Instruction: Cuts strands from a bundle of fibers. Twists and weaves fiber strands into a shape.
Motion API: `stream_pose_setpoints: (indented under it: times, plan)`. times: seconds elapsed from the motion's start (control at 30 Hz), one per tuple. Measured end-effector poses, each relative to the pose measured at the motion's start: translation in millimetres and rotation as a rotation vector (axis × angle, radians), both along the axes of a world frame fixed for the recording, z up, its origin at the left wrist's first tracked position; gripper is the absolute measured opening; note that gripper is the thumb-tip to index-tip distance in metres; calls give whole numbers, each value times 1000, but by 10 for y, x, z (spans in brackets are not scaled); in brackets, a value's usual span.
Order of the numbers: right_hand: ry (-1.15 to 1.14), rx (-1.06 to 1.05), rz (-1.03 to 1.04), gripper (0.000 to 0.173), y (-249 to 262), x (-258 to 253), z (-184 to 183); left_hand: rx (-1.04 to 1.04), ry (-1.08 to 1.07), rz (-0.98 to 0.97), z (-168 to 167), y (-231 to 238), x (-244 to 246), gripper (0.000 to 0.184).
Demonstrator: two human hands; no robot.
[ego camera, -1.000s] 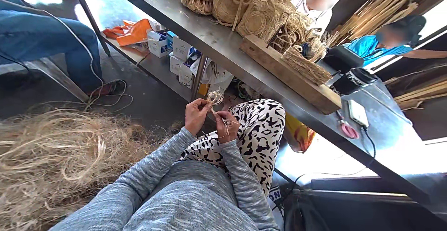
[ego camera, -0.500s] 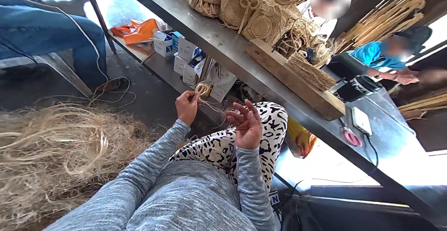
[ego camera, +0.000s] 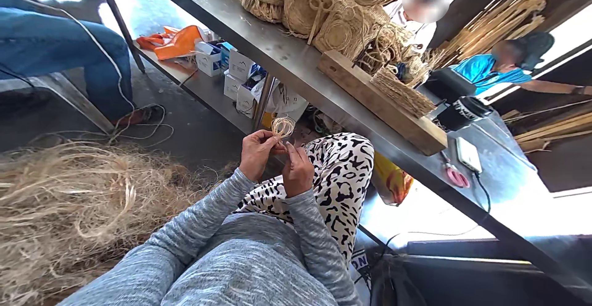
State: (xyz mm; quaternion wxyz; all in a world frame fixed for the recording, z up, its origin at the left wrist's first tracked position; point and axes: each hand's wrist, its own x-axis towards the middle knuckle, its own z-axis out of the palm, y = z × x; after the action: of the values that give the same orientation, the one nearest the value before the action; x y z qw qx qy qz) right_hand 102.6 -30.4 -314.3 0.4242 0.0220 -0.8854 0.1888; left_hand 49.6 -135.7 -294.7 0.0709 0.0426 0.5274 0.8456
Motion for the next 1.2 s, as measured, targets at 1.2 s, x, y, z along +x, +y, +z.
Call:
stream_pose_setpoints:
  times: [1.2]
  plan:
    - [-10, -74, -44, 10, 288, 54, 55, 57, -45, 120, -21, -286, -265, 9]
